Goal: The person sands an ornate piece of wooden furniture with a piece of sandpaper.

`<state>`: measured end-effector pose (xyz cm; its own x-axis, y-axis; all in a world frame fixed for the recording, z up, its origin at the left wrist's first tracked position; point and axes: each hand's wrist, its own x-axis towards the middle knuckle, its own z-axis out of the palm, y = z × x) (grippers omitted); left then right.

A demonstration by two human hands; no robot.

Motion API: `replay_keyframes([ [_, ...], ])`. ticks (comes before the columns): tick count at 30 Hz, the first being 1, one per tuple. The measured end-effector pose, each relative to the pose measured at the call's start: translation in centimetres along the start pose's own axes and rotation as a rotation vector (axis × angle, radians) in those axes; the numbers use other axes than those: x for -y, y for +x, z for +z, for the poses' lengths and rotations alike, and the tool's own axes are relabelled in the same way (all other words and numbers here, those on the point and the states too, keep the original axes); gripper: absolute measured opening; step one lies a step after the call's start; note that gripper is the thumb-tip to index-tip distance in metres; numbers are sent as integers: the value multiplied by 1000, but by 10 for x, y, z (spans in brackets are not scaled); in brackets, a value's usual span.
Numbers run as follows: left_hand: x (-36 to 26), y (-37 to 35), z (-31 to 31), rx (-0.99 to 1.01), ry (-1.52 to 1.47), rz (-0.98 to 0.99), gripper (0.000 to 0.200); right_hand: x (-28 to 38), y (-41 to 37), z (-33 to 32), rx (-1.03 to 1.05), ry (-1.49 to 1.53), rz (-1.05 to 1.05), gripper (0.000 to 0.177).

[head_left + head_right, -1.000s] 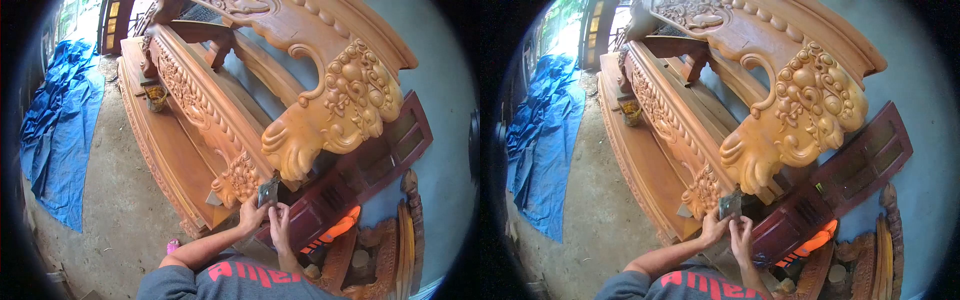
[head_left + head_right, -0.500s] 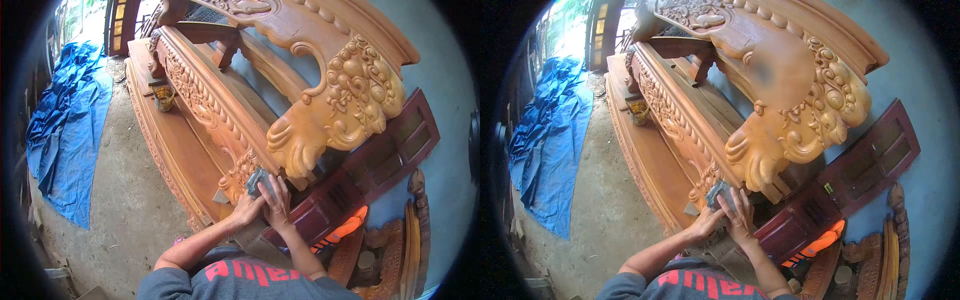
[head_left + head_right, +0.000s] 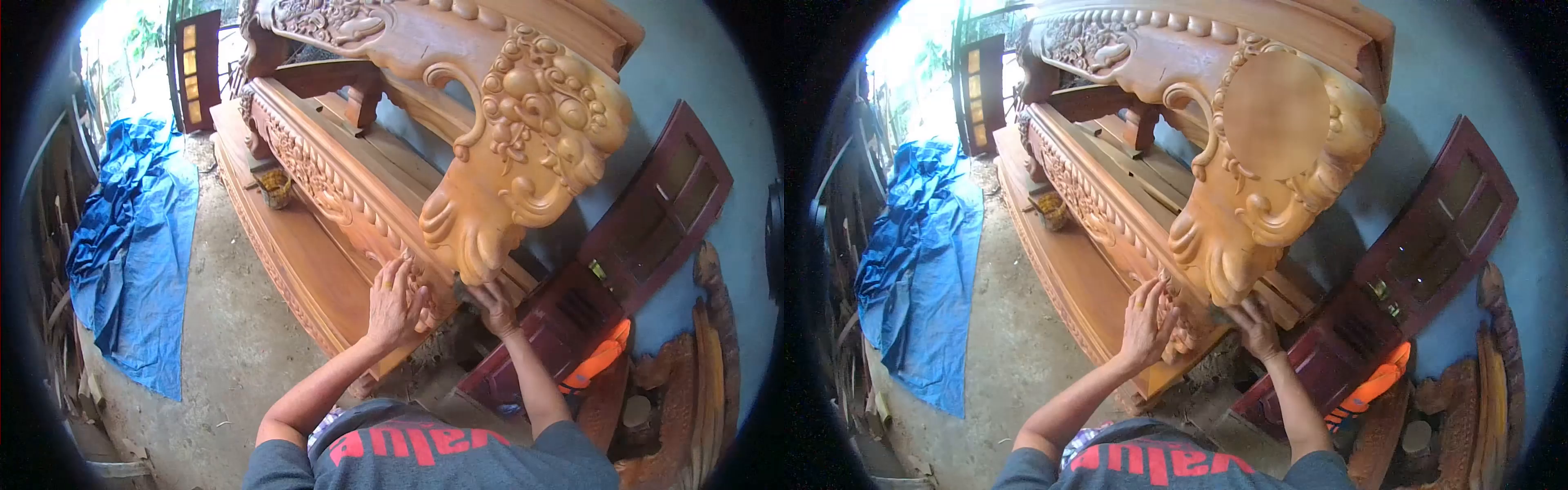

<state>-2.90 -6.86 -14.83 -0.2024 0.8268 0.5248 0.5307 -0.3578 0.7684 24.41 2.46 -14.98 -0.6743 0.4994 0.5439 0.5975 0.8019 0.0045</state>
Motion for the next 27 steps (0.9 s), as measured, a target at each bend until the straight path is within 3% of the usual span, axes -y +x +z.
replay_keyframes([
  [5, 12, 19, 25, 56, 235, -11, 80, -63, 1, 9, -147, 56, 318, 53],
  [8, -15, 23, 45, 112, 295, -98, 96, -69, 13, 20, -300, 358, 637, 38],
  [9, -18, 23, 52, 110, 305, -91, 96, -33, 29, 4, -214, 512, 620, 38],
  [10, -19, 22, 60, 59, 318, -83, 102, -10, 20, 13, -169, 342, 533, 42],
  [11, -17, 20, 66, 10, 332, -76, 108, 26, 15, 17, -187, 303, 573, 47],
  [12, -11, 20, 72, -28, 335, -63, 108, 47, 9, 13, -220, 165, 393, 54],
  [13, -12, 24, 72, -31, 345, -61, 108, 52, 3, 13, -193, 117, 286, 55],
  [15, -15, 21, 69, 9, 371, -78, 106, 40, 5, 5, -172, 133, 279, 54],
  [17, -16, 19, 72, 0, 364, -82, 102, -22, 4, 28, -219, 212, 276, 51],
  [18, -16, 21, 73, -33, 348, -79, 99, -50, 10, 27, -243, 119, 251, 41],
  [21, -14, 21, 74, -18, 376, -91, 93, -133, 38, 44, -538, 36, 288, 33],
  [24, -15, 21, 75, -26, 383, -98, 91, -220, 46, 61, -469, 112, 223, 34],
  [27, -10, 20, 79, -46, 416, -74, 88, -257, 51, 62, -492, 524, 531, 32],
])
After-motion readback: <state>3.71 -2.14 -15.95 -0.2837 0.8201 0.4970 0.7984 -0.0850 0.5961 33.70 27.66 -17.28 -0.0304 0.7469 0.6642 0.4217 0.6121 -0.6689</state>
